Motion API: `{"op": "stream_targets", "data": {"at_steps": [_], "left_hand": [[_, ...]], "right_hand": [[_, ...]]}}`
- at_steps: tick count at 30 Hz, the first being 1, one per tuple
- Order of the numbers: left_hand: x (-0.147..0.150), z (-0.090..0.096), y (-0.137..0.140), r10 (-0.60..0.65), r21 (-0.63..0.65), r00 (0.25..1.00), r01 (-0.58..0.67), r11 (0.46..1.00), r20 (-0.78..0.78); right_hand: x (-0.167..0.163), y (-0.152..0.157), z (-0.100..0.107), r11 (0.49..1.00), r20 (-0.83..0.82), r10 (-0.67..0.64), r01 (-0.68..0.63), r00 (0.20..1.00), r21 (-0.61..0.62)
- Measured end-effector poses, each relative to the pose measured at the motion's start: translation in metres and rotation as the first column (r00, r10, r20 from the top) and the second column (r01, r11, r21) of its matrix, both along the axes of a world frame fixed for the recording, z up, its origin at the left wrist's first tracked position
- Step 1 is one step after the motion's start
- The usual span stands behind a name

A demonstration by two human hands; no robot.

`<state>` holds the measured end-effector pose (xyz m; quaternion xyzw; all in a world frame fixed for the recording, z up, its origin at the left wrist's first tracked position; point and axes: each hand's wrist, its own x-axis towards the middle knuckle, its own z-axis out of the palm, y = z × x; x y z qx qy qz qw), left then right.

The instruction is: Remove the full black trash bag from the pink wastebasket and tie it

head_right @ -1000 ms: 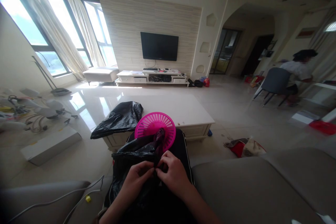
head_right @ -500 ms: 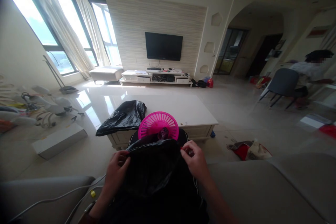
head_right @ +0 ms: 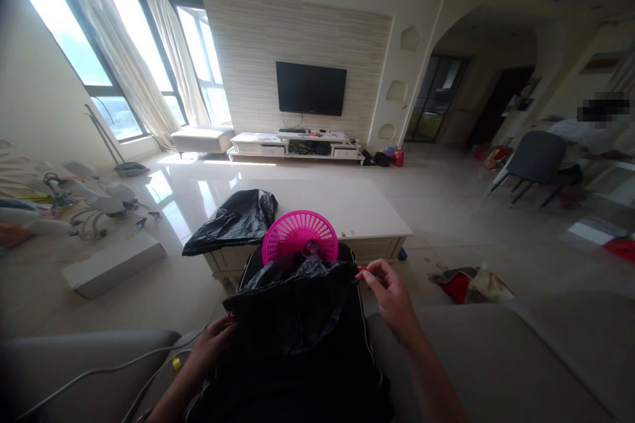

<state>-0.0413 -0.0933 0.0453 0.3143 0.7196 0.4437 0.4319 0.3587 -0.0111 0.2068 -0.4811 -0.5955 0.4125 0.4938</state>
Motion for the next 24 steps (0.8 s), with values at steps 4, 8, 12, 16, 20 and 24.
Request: {"op": "stream_targets", "data": {"at_steps": [4,8,12,16,20,24], "left_hand": [[0.001,0.017,0.002,0.01,0.082,0.999,-0.014,0.997,0.045],[0.002,0.044,0.001,0.041,0.191,0.998,-0.031,0.981,-0.05],[0.004,0.078,-0.005,0.166,0.236,0.968,-0.12,0.964,-0.185],[0.007,0.103,-0.011,0.24,0.346,0.96,-0.18,0.921,-0.141],[0.01,0.117,-0.016,0.134,0.461,0.979,-0.191,0.867,0.153],[0.01,0.129,-0.026,-0.04,0.54,0.986,-0.055,0.84,0.163]], "right_hand": [[0.004,-0.004,0.005,0.999,-0.014,-0.003,0.003,1.0,0.054],[0.009,-0.007,0.006,0.997,-0.065,0.034,-0.029,0.997,0.073],[0.014,-0.011,0.006,0.995,-0.124,0.08,-0.071,0.989,0.07],[0.017,-0.014,0.009,0.995,-0.143,0.079,-0.068,0.987,0.076],[0.019,-0.016,0.014,0.997,-0.042,0.071,-0.069,0.997,0.038],[0.024,-0.014,0.017,0.999,0.307,-0.01,-0.007,0.952,0.054]]}}
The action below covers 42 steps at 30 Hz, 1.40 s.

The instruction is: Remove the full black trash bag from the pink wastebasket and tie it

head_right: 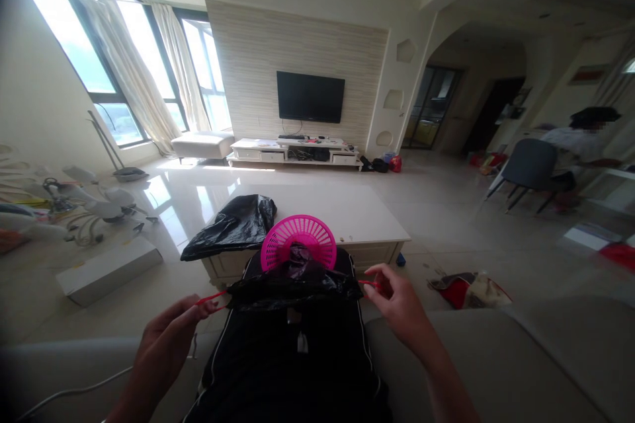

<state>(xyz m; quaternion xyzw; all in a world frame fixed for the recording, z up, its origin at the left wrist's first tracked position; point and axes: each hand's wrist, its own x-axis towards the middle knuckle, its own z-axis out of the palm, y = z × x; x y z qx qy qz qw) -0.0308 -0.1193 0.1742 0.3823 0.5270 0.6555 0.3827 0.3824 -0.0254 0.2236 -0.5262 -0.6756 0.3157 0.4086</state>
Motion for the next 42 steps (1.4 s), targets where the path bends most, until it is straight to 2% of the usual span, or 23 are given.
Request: {"op": "stream_targets", "data": {"at_steps": [2,4,7,9,11,14,17,20,23,25,27,29,32,36,39,42], "left_hand": [[-0.001,0.004,-0.005,-0.086,-0.016,0.986,0.084,0.996,-0.145],[-0.002,0.007,-0.008,-0.154,-0.074,0.948,0.139,0.988,-0.28],[0.0,0.009,-0.008,-0.225,-0.206,0.915,0.161,0.965,-0.336],[0.003,0.011,-0.006,-0.262,-0.295,0.902,0.161,0.942,-0.345],[0.007,0.012,-0.004,-0.314,-0.366,0.88,0.177,0.914,-0.356],[0.011,0.014,-0.001,-0.378,-0.418,0.861,0.221,0.881,-0.34],[0.013,0.015,0.001,-0.375,-0.392,0.864,0.234,0.89,-0.337],[0.014,0.012,0.003,-0.361,-0.328,0.877,0.256,0.909,-0.318],[0.015,0.006,0.008,-0.396,-0.346,0.889,0.306,0.887,-0.229],[0.015,0.003,0.01,-0.422,-0.409,0.888,0.322,0.854,-0.182],[0.015,0.004,0.011,-0.439,-0.46,0.872,0.305,0.834,-0.218],[0.016,0.01,0.011,-0.44,-0.475,0.85,0.272,0.837,-0.288],[0.02,0.027,0.008,-0.378,-0.414,0.87,0.232,0.88,-0.316],[0.027,0.048,0.001,-0.249,-0.279,0.934,0.175,0.944,-0.257],[0.029,0.051,-0.002,-0.201,-0.159,0.965,0.174,0.972,-0.168],[0.027,0.044,-0.002,-0.275,0.011,0.961,0.276,0.961,-0.029]], "right_hand": [[0.003,0.002,-0.001,1.0,0.176,-0.031,0.031,0.984,0.001],[0.007,0.004,-0.003,0.999,0.311,-0.007,0.02,0.95,-0.04],[0.009,0.004,-0.007,0.996,0.449,0.046,-0.004,0.892,-0.094],[0.008,0.002,-0.006,0.993,0.473,0.085,-0.035,0.877,-0.113],[0.006,-0.003,-0.001,0.979,0.397,0.17,-0.108,0.902,-0.174],[0.003,-0.013,0.014,0.934,0.126,0.283,-0.243,0.951,-0.263],[0.002,-0.02,0.024,0.919,-0.135,0.328,-0.349,0.935,-0.185],[0.001,-0.024,0.023,0.902,-0.323,0.381,-0.425,0.866,-0.075],[0.001,-0.025,0.019,0.886,-0.389,0.404,-0.46,0.828,-0.06],[0.002,-0.025,0.019,0.884,-0.368,0.397,-0.458,0.841,-0.091],[0.005,-0.025,0.022,0.896,-0.32,0.371,-0.427,0.872,-0.123],[0.009,-0.025,0.025,0.914,-0.263,0.333,-0.379,0.906,-0.147],[0.013,-0.025,0.029,0.92,-0.184,0.304,-0.338,0.935,-0.198],[0.008,-0.021,0.023,0.897,-0.06,0.325,-0.328,0.944,-0.296],[-0.001,-0.017,0.013,0.888,-0.022,0.35,-0.339,0.937,-0.311],[-0.013,-0.014,0.002,0.892,-0.022,0.36,-0.352,0.933,-0.284]]}}
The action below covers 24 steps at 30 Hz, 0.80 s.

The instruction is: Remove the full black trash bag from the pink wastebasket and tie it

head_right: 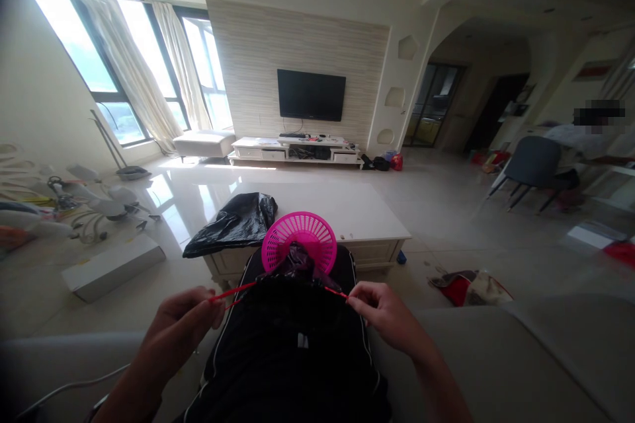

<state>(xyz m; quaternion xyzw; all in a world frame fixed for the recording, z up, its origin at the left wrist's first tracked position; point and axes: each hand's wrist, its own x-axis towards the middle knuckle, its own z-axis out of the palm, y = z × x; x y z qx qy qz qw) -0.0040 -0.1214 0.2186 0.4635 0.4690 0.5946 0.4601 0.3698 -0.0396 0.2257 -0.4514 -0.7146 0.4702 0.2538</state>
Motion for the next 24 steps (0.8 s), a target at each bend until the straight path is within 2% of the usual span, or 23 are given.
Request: {"op": "stream_targets", "data": {"at_steps": [3,7,12,14,16,18,19,22,24], "left_hand": [[-0.002,-0.005,0.004,-0.103,0.096,0.994,0.1,0.99,0.026],[0.0,-0.006,0.008,-0.141,0.171,0.989,0.145,0.975,-0.032],[0.006,-0.001,0.012,-0.117,0.092,0.987,0.128,0.988,-0.111],[0.01,0.002,0.015,-0.071,0.052,0.985,0.08,0.995,-0.156],[0.014,0.005,0.017,-0.033,0.017,0.981,0.037,0.999,-0.189],[0.016,0.006,0.017,-0.038,-0.028,0.98,0.033,0.999,-0.193],[0.017,0.006,0.016,-0.057,-0.05,0.98,0.048,0.998,-0.189],[0.015,0.007,0.011,-0.108,-0.045,0.978,0.101,0.994,-0.177],[0.014,0.009,0.006,-0.108,0.024,0.981,0.113,0.993,-0.164]], "right_hand": [[-0.009,-0.001,-0.003,0.999,-0.066,0.032,-0.033,0.997,-0.015],[-0.013,-0.005,0.011,0.997,-0.19,0.07,-0.077,0.979,-0.032],[-0.015,-0.012,0.041,0.996,-0.321,0.084,-0.069,0.943,0.055],[-0.018,-0.014,0.046,0.993,-0.445,0.119,-0.094,0.888,0.078],[-0.021,-0.015,0.048,0.988,-0.598,0.154,-0.134,0.786,0.077],[-0.023,-0.015,0.046,0.985,-0.694,0.16,-0.158,0.702,0.068],[-0.023,-0.015,0.045,0.986,-0.706,0.154,-0.155,0.691,0.063],[-0.019,-0.011,0.039,0.994,-0.634,0.113,-0.093,0.765,0.065],[-0.014,-0.008,0.033,0.997,-0.55,0.076,-0.044,0.832,0.07]]}}
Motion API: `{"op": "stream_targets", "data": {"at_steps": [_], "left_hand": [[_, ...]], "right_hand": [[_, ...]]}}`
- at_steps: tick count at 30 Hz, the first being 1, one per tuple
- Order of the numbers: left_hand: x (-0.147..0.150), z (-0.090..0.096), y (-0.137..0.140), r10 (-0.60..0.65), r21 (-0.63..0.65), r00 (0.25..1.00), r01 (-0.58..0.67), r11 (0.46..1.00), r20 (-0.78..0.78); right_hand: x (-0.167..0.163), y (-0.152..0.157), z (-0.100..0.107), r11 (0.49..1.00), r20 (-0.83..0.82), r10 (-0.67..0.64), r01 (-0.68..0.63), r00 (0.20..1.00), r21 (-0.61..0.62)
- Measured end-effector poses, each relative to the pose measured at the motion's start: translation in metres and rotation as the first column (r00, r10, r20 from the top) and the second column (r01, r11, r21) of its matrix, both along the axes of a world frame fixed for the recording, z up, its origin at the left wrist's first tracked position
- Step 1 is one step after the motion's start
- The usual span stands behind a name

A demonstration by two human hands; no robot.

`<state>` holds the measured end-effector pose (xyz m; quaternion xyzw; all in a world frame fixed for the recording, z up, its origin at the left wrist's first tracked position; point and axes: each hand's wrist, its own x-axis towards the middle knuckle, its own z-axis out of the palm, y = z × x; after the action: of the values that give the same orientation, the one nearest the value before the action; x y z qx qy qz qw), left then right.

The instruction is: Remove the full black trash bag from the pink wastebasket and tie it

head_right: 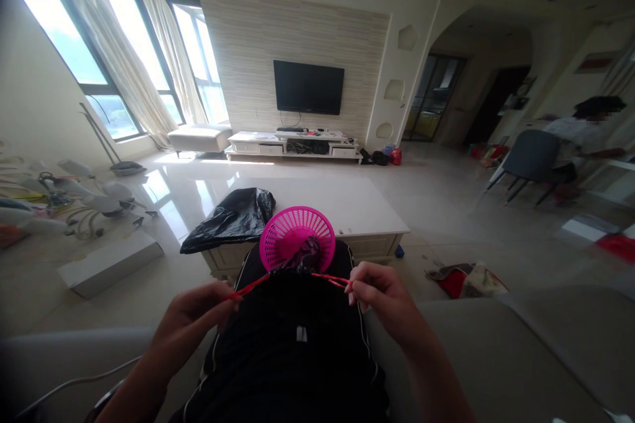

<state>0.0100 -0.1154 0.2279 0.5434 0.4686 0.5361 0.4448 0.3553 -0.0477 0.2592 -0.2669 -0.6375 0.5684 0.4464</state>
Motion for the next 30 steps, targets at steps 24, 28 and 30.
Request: {"op": "stream_targets", "data": {"at_steps": [24,28,30], "left_hand": [[0.011,0.001,-0.002,0.027,0.179,0.996,-0.042,0.983,0.09],[0.012,0.017,-0.001,0.075,0.085,0.955,-0.103,0.991,0.288],[0.008,0.024,-0.002,0.081,0.056,0.884,-0.12,0.991,0.46]], "right_hand": [[-0.014,0.013,-0.037,0.991,0.019,0.13,-0.131,0.991,0.028],[-0.02,0.018,-0.042,1.0,0.016,0.013,-0.012,1.0,-0.028],[-0.021,0.02,-0.044,0.998,0.013,-0.022,0.023,1.0,-0.052]]}}
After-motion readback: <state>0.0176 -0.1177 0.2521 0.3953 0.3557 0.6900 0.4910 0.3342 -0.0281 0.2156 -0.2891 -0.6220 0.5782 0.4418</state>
